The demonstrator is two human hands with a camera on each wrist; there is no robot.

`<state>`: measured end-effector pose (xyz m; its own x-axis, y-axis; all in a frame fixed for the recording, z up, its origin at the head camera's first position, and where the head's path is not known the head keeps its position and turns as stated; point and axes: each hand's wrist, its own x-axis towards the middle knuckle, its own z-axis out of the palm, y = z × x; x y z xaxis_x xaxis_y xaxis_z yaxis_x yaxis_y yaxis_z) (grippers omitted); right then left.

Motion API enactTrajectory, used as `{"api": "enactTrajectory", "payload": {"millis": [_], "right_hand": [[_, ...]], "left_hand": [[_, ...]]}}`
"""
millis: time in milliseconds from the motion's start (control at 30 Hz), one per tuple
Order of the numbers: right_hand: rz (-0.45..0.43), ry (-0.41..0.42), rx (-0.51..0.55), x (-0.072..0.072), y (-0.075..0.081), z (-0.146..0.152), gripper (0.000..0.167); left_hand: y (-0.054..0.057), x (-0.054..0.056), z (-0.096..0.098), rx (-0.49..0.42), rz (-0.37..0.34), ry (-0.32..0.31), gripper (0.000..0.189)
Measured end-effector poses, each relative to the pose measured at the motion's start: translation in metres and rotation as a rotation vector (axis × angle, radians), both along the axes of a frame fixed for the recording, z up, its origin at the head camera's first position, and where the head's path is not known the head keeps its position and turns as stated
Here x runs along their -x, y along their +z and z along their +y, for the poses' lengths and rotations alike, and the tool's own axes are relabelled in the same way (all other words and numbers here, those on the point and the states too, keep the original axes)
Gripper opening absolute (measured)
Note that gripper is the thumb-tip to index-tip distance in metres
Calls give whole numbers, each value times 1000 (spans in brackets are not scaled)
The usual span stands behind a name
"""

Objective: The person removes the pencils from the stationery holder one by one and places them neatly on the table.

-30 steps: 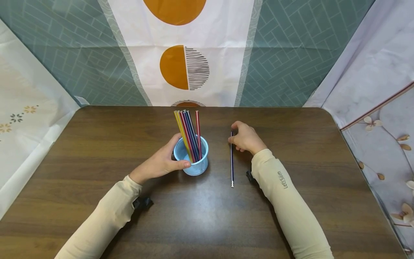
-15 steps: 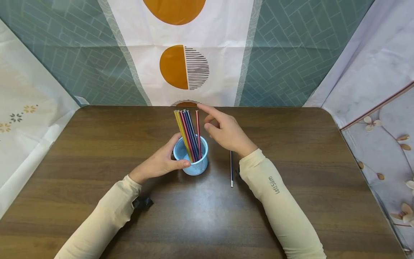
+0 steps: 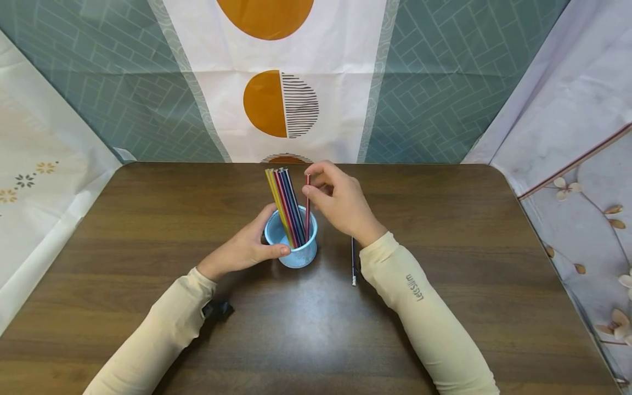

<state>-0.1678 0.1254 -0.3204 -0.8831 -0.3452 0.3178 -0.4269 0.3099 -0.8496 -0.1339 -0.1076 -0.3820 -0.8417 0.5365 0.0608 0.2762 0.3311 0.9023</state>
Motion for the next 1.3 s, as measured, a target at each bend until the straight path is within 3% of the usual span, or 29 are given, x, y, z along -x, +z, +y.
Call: {"api": "enactTrajectory", "payload": {"millis": [433,633,867,933,1167,1300], "right_hand": [[12,-88,410,7,11,21,27],[-11,-104,520,12,11,29,27],[-9,-91,627,14,14,34,26],[-26,-79,665,14,15,36,25],[-113,-45,814,13,21,45,24],[-149,29,965,13,25,49,24]], "left_hand": [[-1,1,-1,-32,-14,-12,85],[1,0,0,-45,-39,-18,83],[27,-11,4,-47,-65,-25,81],[30,-13,5,-45,-65,-25,81],[2,0,1,-12,-47,-13,88],[-1,0,0,-8,-32,-7,88]]}}
